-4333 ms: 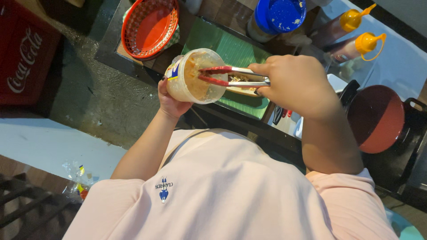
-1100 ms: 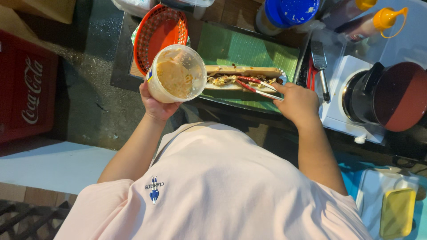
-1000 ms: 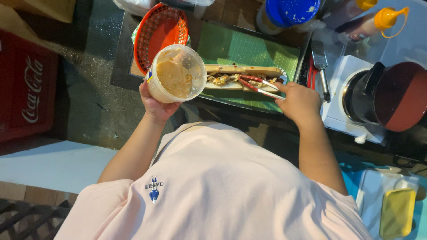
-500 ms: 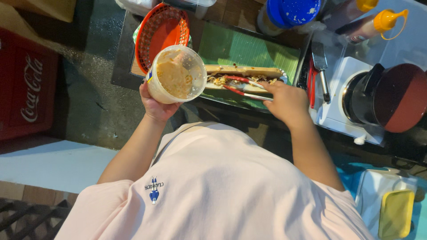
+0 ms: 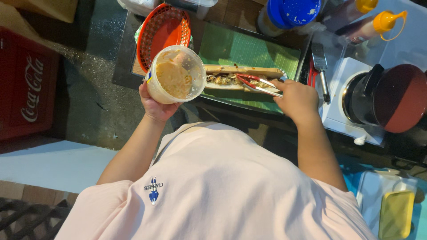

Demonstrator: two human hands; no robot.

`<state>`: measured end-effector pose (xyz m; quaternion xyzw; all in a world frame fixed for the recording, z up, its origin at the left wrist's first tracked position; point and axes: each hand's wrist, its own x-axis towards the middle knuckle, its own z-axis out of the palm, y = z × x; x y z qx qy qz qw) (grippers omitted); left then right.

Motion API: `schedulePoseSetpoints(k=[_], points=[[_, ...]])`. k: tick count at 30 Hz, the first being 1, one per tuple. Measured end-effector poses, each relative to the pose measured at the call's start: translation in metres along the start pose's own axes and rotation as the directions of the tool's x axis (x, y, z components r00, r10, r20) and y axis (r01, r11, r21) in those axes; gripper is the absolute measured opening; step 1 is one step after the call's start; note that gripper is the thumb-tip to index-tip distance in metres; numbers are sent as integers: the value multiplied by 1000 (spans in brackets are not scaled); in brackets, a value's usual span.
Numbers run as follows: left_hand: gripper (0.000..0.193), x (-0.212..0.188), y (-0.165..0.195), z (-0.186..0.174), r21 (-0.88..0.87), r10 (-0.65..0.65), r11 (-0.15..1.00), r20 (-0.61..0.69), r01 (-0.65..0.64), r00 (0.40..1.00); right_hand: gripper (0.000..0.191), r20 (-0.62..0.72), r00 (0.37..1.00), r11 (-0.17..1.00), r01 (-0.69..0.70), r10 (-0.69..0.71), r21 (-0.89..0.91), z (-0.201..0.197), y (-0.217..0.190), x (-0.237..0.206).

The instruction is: The person splits a bread roll, places two sausages inside, and spreads two different sauces over the sausages using tongs and a spatula. The person works at a food preparation station with condiments and trays nearby.

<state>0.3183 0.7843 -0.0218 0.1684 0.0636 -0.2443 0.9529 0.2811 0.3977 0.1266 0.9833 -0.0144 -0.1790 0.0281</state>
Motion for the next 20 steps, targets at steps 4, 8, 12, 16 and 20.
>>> schedulePoseSetpoints(k=[4,8,12,16,20], points=[[92,-1,-1,-1,1,20,1000,-6,-20,1000,58,15,1000,1000,-5,5,-9,-9,4,-2],[93,-4,-2,0,21,43,999,-24,-42,999,58,-87,995,998,43,-40,35,-13,3,-4],[93,-8,-3,-2,7,55,998,-4,-55,998,52,-102,989,994,106,-105,8,-18,3,9],[95,-13,-2,-2,9,61,998,-18,-61,998,50,-104,981,986,166,-164,5,-23,5,40],[98,-17,1,2,23,105,994,-15,-105,994,52,-31,982,982,188,-188,-9,-24,15,53]])
